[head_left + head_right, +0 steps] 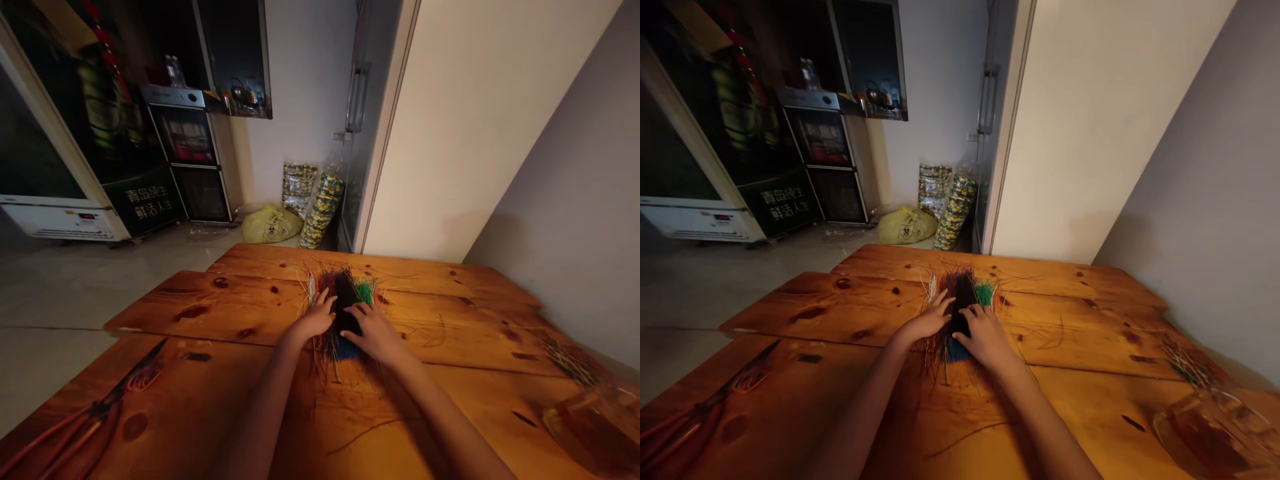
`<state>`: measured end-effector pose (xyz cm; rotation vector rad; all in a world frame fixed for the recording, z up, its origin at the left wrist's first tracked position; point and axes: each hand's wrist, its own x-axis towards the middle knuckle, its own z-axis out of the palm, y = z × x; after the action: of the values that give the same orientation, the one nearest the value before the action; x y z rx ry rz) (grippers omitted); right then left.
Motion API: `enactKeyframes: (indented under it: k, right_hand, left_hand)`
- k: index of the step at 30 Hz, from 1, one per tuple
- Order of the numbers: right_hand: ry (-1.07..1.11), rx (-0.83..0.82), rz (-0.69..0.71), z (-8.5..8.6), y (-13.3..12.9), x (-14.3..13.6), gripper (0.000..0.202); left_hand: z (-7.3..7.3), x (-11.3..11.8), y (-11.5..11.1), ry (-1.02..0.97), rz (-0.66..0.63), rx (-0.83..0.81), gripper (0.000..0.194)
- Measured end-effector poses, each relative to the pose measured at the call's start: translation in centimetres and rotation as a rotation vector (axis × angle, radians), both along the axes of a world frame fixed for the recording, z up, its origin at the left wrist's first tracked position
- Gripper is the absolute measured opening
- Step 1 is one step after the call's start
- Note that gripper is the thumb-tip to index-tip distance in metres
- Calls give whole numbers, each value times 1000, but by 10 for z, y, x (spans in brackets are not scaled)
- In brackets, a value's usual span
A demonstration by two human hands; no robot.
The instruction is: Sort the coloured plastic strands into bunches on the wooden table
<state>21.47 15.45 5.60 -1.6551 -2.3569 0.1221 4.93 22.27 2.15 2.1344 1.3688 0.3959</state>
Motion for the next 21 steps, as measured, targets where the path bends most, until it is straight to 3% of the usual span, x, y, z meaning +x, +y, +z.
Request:
enactKeyframes:
  k: [5,16,21]
  right_hand:
    - [-40,-155,-193,9,15,-18,40]
    - [-145,-325,-404,22,64,-45,60]
    - [-110,-407,-435,22,79,-43,39]
  left_hand:
    - [0,-6,1,-28,-17,-19,57]
    - [1,-11,3,-47,-14,-12,61]
    - [0,-12,2,-47,10,-7,60]
